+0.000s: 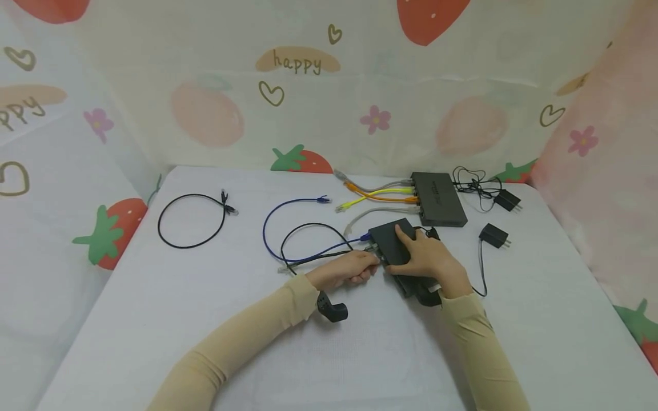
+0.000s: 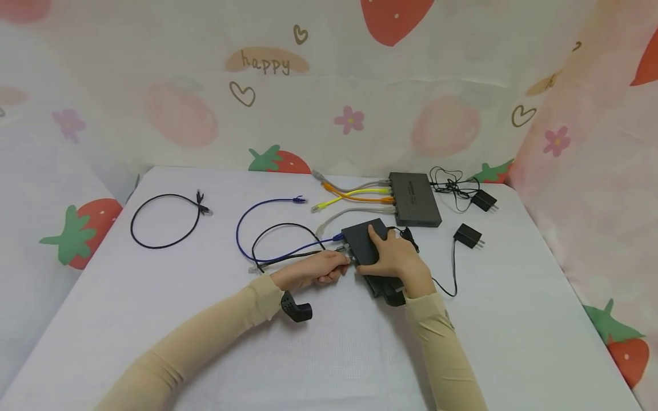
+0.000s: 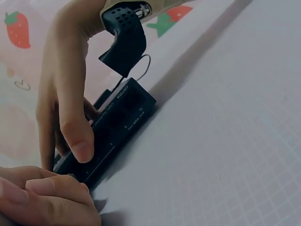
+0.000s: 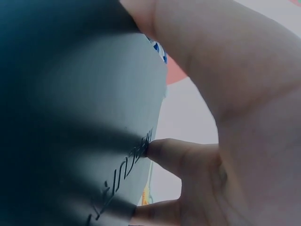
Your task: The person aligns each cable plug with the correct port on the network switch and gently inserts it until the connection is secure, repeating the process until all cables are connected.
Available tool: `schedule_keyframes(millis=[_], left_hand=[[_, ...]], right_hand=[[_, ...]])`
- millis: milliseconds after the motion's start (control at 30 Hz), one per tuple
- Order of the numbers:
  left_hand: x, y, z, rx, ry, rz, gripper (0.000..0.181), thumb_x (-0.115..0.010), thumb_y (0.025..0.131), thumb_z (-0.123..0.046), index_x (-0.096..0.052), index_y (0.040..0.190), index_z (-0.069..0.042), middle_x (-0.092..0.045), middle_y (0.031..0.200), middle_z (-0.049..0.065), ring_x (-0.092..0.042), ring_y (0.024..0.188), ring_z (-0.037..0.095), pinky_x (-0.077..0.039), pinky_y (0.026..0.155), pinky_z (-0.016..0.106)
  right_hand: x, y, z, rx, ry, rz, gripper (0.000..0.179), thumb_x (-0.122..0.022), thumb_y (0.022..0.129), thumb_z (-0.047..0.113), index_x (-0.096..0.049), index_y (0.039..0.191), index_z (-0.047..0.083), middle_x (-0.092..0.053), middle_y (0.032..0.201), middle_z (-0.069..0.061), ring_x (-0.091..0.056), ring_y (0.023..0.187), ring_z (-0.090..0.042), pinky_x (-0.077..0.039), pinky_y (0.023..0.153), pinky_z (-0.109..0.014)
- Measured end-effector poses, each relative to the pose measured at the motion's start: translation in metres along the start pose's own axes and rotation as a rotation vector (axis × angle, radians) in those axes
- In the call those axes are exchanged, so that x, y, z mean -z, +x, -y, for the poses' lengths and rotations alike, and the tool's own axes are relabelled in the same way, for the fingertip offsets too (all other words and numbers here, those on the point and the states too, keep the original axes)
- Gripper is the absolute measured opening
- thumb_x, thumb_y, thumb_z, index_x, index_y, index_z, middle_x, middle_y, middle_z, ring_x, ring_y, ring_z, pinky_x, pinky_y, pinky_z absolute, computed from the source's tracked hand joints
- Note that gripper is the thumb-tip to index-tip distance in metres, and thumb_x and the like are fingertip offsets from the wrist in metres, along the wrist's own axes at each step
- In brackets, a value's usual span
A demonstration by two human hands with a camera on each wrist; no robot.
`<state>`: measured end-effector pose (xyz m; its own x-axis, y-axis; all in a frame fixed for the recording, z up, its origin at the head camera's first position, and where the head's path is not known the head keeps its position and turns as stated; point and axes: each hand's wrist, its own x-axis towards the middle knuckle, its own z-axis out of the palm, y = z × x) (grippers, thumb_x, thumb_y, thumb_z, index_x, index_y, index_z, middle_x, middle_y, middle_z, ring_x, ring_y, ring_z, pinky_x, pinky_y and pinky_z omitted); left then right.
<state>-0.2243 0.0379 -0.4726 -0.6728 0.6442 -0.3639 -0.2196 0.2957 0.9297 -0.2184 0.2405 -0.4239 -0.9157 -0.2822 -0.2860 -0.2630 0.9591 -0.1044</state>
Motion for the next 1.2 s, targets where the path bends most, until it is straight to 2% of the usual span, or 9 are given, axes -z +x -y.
schedule_keyframes(millis=[133,267,567,733,1000,1200], left_hand=[[-0.001,0.001,0.000,0.013,0.053,0.010,0.029,-0.038,0.100,-0.026,-0.054,0.087,-0.005,-0.042,0.060,-0.005,-0.032,0.045,0.004,-0.027,0.044,0.019],[-0.002,0.001,-0.001,0.017,0.085,0.020,0.031,-0.037,0.101,-0.027,-0.053,0.088,-0.005,-0.041,0.059,-0.004,-0.033,0.044,0.005,-0.026,0.043,0.019],[0.000,0.000,0.000,-0.001,-0.009,0.076,0.033,-0.036,0.101,-0.028,-0.052,0.091,-0.002,-0.039,0.059,-0.005,-0.029,0.043,0.003,-0.025,0.042,0.018],[0.001,-0.001,-0.001,0.010,-0.021,0.098,0.033,-0.035,0.101,-0.030,-0.051,0.091,-0.003,-0.038,0.056,-0.006,-0.028,0.042,0.003,-0.024,0.042,0.018],[0.000,-0.004,-0.004,0.029,-0.083,0.094,0.031,-0.037,0.101,-0.029,-0.051,0.092,-0.002,-0.038,0.057,-0.005,-0.028,0.042,0.003,-0.025,0.042,0.017],[-0.001,-0.002,-0.003,0.043,-0.062,0.083,0.031,-0.035,0.101,-0.030,-0.049,0.088,-0.006,-0.036,0.055,-0.006,-0.027,0.041,0.004,-0.022,0.042,0.019]], right_hand=[[-0.001,0.001,-0.001,0.002,-0.007,-0.006,0.101,-0.061,0.072,0.066,-0.019,0.148,0.013,-0.034,0.134,-0.038,-0.053,0.102,-0.051,-0.045,0.083,-0.055],[-0.001,0.002,-0.003,0.004,0.005,-0.005,0.102,-0.062,0.071,0.066,-0.019,0.148,0.014,-0.032,0.136,-0.038,-0.050,0.106,-0.052,-0.043,0.086,-0.057],[0.003,0.000,-0.005,0.029,0.042,-0.008,0.101,-0.063,0.072,0.064,-0.021,0.148,0.012,-0.031,0.137,-0.039,-0.048,0.110,-0.053,-0.040,0.090,-0.059],[0.005,-0.001,-0.005,0.026,0.046,-0.007,0.101,-0.063,0.072,0.065,-0.021,0.148,0.012,-0.030,0.137,-0.039,-0.046,0.112,-0.054,-0.040,0.090,-0.059],[0.005,-0.001,-0.007,0.034,0.053,-0.011,0.100,-0.062,0.073,0.064,-0.021,0.148,0.013,-0.030,0.137,-0.038,-0.044,0.114,-0.055,-0.039,0.091,-0.059],[0.004,0.002,-0.011,0.041,0.047,-0.015,0.099,-0.061,0.073,0.066,-0.022,0.148,0.014,-0.032,0.137,-0.037,-0.045,0.114,-0.054,-0.040,0.090,-0.059]])
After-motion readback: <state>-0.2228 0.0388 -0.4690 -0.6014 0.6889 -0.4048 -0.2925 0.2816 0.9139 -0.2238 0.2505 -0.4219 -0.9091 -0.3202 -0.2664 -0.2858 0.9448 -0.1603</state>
